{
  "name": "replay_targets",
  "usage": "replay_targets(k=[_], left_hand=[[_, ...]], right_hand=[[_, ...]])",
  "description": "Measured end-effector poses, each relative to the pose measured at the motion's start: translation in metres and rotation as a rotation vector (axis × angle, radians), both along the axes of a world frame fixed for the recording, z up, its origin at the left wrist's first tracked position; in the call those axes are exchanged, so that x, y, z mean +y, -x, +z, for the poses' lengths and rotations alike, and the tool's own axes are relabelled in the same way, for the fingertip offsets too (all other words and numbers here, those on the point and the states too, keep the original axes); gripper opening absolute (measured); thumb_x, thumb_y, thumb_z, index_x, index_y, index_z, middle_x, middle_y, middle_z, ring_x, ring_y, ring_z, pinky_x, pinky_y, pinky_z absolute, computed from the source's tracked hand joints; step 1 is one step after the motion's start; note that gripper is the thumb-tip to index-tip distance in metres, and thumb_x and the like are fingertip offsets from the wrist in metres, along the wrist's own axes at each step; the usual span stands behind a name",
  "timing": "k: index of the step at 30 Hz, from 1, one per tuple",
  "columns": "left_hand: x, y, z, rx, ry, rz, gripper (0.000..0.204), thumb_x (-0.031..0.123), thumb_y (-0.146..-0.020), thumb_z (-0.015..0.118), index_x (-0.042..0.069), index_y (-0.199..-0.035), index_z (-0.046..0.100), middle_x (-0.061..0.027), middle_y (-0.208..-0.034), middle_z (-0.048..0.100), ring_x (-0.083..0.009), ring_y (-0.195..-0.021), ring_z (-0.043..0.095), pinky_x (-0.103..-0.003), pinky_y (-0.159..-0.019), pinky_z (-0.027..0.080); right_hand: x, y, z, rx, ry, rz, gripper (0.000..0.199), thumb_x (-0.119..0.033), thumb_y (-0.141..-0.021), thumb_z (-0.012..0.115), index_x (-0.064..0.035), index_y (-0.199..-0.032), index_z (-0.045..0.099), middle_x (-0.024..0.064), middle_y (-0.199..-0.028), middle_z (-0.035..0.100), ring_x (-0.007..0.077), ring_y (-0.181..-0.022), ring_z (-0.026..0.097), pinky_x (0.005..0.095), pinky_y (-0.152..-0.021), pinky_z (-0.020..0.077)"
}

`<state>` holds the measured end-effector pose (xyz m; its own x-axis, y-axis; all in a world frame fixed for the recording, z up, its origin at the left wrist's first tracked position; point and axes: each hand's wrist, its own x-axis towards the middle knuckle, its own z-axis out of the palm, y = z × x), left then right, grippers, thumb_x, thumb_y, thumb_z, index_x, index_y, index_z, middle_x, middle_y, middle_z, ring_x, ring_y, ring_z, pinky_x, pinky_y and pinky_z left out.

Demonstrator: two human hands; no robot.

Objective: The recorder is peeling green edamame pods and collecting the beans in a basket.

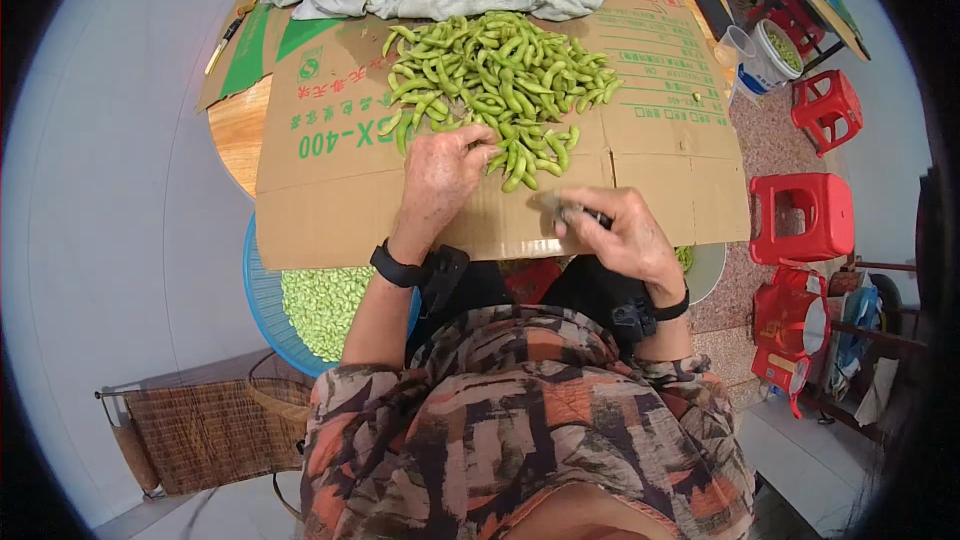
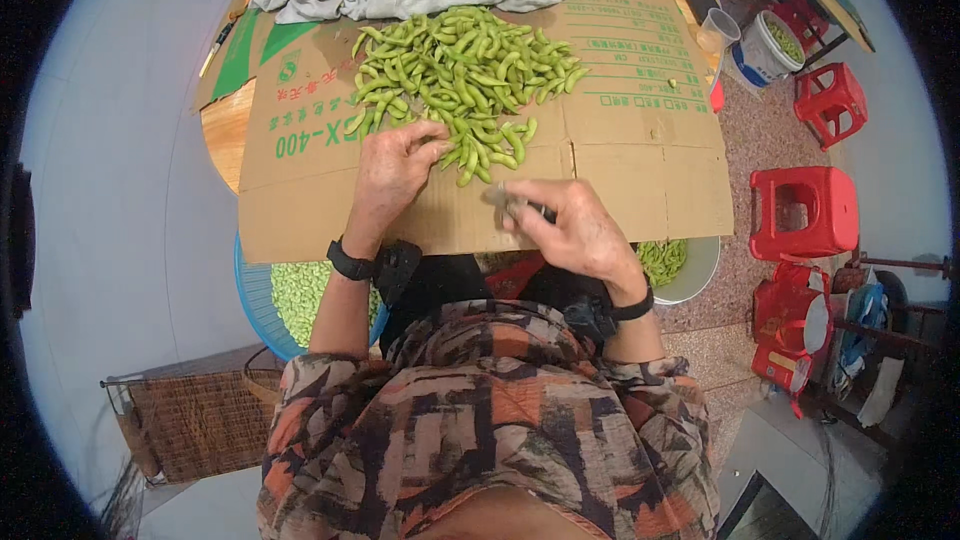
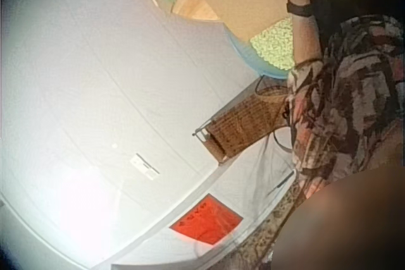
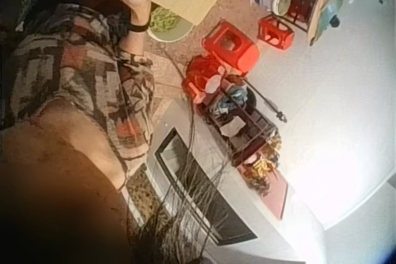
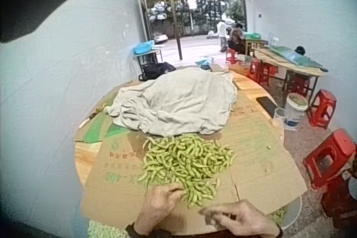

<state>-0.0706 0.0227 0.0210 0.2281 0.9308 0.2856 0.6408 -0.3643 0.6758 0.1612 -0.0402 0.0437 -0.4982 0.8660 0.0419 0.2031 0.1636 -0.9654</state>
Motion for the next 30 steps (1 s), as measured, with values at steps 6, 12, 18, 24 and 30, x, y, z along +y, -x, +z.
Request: replay_targets(k=[6,12,18,24,30], left_hand=[[-0.018,-0.014,0.015,-0.624,0.466,-0.012,0.012,0.011,-0.083,0.07,0.002,-0.089,0.067,0.0045,-0.06,0.047,-0.0017,-0.052,0.04,-0.02,-0.045,0.03],[-0.024,-0.021,-0.001,-1.118,0.823,-0.125,0.01,0.011,-0.089,0.066,0.004,-0.094,0.061,0.0027,-0.07,0.056,-0.0002,-0.051,0.037,-0.017,-0.043,0.025],[-0.027,-0.03,-0.004,-0.806,0.531,-0.067,0.007,0.009,-0.087,0.067,0.005,-0.092,0.063,0.0045,-0.073,0.057,0.0012,-0.051,0.037,-0.016,-0.043,0.025],[-0.027,-0.029,-0.007,-0.683,0.326,-0.084,0.007,0.008,-0.086,0.068,0.004,-0.09,0.064,0.004,-0.074,0.058,0.0008,-0.053,0.039,-0.016,-0.045,0.027],[-0.03,-0.033,-0.008,-0.84,0.533,-0.012,0.008,0.009,-0.086,0.067,0.001,-0.087,0.064,0.0018,-0.077,0.061,-0.0033,-0.066,0.051,-0.019,-0.058,0.041]], right_hand=[[0.02,0.029,-0.004,0.323,0.251,-0.495,0.022,-0.008,-0.092,0.053,0.0038,-0.108,0.063,-0.0021,-0.073,0.059,0.0018,-0.055,0.047,0.0177,-0.048,0.0378],[0.025,0.035,-0.006,0.346,0.319,-0.484,0.026,-0.01,-0.091,0.056,0.0022,-0.112,0.064,-0.0046,-0.066,0.055,0.0016,-0.054,0.046,0.0175,-0.047,0.0359],[0.027,0.025,-0.002,0.31,0.423,-0.375,0.027,-0.01,-0.091,0.057,0.0018,-0.114,0.063,-0.0052,-0.063,0.051,0.0019,-0.053,0.042,0.0187,-0.046,0.034],[0.03,0.026,-0.008,0.362,0.435,-0.338,0.028,-0.009,-0.091,0.056,0.0016,-0.117,0.061,-0.0057,-0.061,0.047,0.0028,-0.052,0.039,0.0197,-0.046,0.032],[0.029,0.021,-0.008,0.391,0.487,-0.258,0.021,-0.007,-0.093,0.052,0.0037,-0.108,0.061,-0.0055,-0.059,0.045,0.003,-0.051,0.037,0.0204,-0.045,0.0294]])
